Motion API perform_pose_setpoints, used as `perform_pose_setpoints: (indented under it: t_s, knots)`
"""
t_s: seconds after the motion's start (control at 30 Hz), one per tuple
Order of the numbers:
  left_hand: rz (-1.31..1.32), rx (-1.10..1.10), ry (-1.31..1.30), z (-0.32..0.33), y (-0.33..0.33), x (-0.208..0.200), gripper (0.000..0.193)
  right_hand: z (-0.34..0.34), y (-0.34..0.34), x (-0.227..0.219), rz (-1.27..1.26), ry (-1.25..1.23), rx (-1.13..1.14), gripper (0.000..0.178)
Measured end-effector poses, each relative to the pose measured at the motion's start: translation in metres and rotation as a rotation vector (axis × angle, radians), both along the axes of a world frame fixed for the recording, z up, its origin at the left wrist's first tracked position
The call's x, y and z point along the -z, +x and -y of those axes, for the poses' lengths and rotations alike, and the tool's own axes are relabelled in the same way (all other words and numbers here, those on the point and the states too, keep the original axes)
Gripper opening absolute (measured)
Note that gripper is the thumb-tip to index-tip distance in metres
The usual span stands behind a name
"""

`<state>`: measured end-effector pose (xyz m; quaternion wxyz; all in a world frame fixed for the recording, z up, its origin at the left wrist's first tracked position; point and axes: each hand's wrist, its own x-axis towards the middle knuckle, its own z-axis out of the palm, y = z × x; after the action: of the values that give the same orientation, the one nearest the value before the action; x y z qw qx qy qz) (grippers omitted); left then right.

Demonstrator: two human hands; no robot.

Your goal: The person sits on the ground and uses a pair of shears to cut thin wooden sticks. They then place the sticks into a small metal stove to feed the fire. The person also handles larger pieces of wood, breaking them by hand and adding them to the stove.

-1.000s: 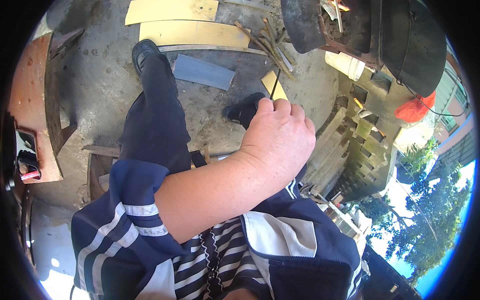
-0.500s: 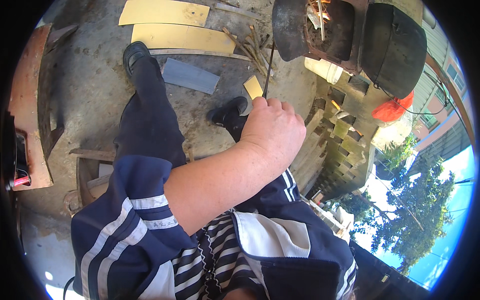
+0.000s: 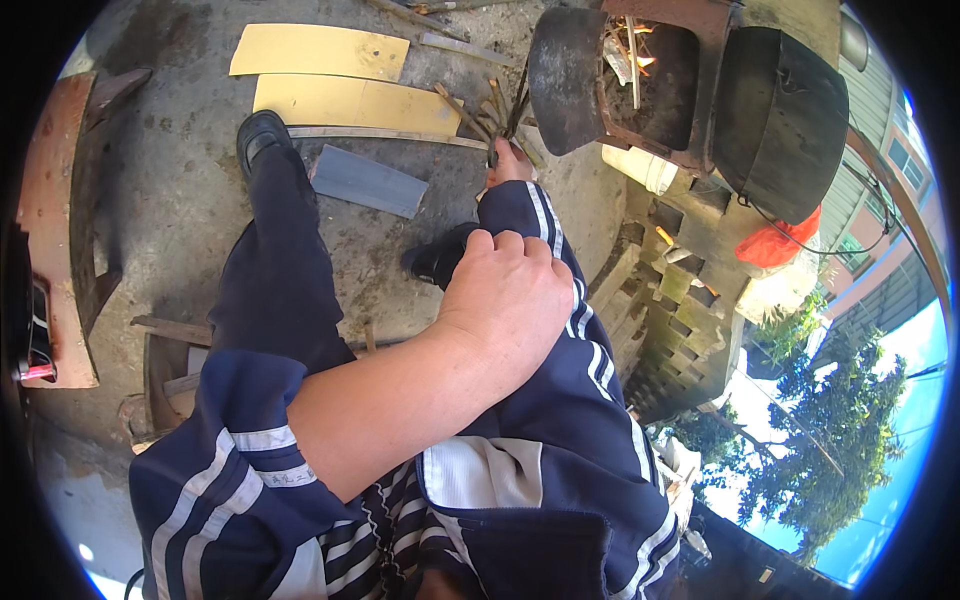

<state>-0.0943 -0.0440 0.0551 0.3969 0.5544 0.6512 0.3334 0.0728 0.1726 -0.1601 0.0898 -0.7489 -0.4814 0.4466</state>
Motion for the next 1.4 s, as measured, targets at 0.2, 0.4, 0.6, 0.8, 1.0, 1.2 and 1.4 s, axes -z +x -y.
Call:
perform_pose_setpoints:
  t_s: [0.2, 0.4, 0.6, 0.8, 1.0, 1.2, 1.4]
  knots:
    - [-0.018, 0.025, -0.017, -0.006, 0.002, 0.001, 0.016, -0.025, -0.023, 0.015, -0.015, -0.007, 0.001, 0.02]
    - [0.012, 0.036, 0.002, -0.009, 0.005, 0.0, 0.016, -0.031, 0.003, 0.007, -0.353, -0.145, 0.093, 0.01]
    - [0.003, 0.029, 0.007, -0.007, 0.007, 0.001, 0.016, 0.002, 0.032, 0.007, -0.369, 0.055, 0.002, 0.027]
    - [0.045, 0.13, -0.028, -0.009, 0.002, -0.001, 0.022, 0.006, 0.059, 0.0, -0.237, 0.152, -0.206, 0.041]
    - [0.1, 0.193, -0.056, -0.01, -0.004, -0.004, 0.027, 0.016, 0.049, -0.02, -0.092, 0.219, -0.277, 0.044]
    - [0.045, 0.1, -0.016, -0.003, -0.006, -0.005, 0.019, 0.021, 0.051, -0.028, -0.092, 0.136, -0.201, 0.014]
    - [0.085, 0.162, -0.028, -0.004, -0.012, -0.004, 0.024, 0.038, 0.05, -0.049, -0.121, 0.023, -0.011, 0.027]
